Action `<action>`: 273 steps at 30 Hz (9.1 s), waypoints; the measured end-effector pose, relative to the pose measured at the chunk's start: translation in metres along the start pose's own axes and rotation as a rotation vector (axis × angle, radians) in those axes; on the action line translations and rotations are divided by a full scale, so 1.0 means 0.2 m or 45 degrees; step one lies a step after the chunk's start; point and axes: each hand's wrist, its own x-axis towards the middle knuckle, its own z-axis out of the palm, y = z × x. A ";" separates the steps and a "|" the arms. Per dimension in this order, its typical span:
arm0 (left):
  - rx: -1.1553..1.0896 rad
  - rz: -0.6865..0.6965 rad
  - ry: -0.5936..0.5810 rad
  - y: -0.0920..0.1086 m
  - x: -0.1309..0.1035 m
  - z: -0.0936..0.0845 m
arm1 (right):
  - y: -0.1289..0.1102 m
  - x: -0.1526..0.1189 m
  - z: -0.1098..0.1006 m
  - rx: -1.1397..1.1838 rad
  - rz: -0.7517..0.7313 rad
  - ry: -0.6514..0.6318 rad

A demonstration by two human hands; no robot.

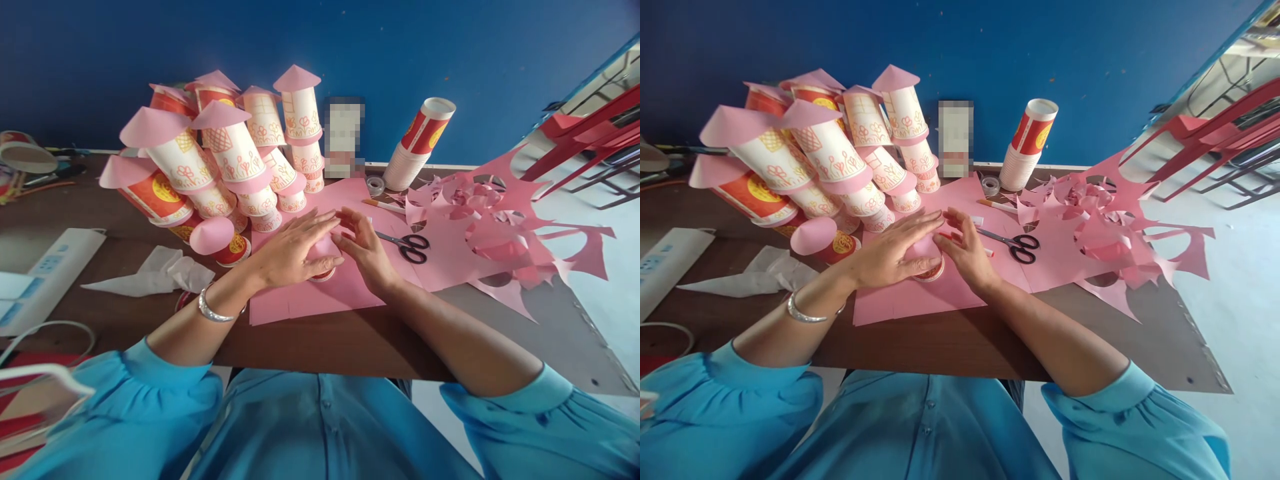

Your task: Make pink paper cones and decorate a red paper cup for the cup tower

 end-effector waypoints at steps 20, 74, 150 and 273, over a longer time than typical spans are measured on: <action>-0.067 -0.015 0.010 0.01 0.00 0.00 | 0.01 0.04 -0.01 -0.011 -0.115 0.084; 0.010 -0.165 0.419 0.03 -0.24 -0.13 | -0.09 -0.05 -0.01 -0.810 -0.864 -0.136; -1.330 -0.534 0.206 -0.08 -0.18 0.04 | -0.08 -0.04 -0.01 0.103 0.086 -0.331; -0.336 -0.067 0.322 -0.05 -0.20 -0.02 | -0.10 -0.04 -0.03 -0.453 -0.450 -0.169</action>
